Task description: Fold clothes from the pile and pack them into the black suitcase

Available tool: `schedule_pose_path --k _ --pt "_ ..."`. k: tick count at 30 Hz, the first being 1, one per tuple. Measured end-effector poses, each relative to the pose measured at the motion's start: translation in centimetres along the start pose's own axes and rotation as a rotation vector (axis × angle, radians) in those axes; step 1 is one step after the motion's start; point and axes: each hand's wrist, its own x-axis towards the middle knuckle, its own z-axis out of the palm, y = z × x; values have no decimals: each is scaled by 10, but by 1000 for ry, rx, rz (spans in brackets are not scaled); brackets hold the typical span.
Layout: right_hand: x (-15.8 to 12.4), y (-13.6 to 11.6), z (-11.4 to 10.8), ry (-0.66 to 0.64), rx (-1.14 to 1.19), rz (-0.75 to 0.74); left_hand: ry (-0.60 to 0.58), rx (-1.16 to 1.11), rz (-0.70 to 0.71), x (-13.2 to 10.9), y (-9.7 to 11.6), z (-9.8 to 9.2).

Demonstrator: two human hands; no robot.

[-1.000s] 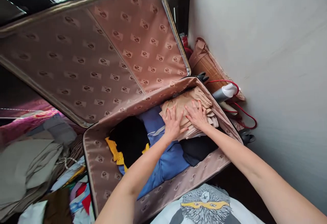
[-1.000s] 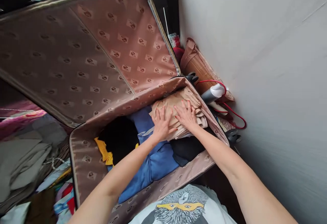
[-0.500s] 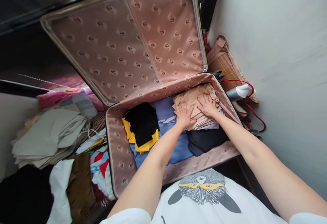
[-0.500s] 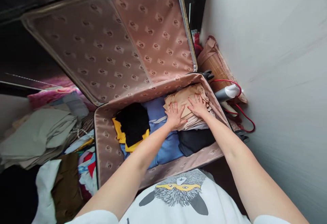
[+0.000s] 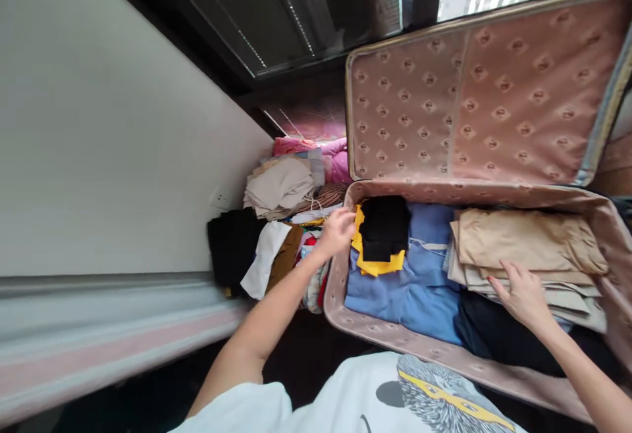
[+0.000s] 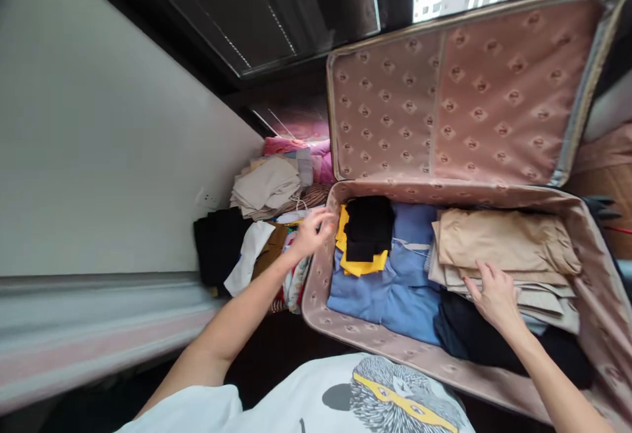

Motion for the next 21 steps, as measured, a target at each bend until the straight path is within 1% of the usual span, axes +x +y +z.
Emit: schedule_pose_path --k 1,2,4,5,7,9,11,14,17,19,21 --pt "7 -22 0 2 71 -52 56 59 -97 4 -30 -25" --pt "14 -49 -2 -2 138 -99 86 116 -192 8 -61 -46" --pt "32 -110 -4 -29 253 -158 78 222 -345 15 -119 -80" --pt "40 -143 -4 -47 302 -175 59 270 -402 17 -146 -93" --pt "53 -213 -2 -98 401 -215 23 354 -476 21 -192 -110" --pt "61 -280 5 -170 501 -273 -1 413 -506 28 -227 -119" --pt "66 -340 16 -238 580 -337 -11 443 -497 40 -253 -123" --pt "79 -416 40 -347 636 -410 -8 472 -442 62 -278 -122" --pt "108 -477 72 -484 615 -407 -38 505 -396 76 -296 -116" --pt "135 -511 95 -553 549 -354 -66 512 -368 78 -305 -112" --pt "164 -541 117 -589 454 -274 -84 510 -318 75 -312 -107"
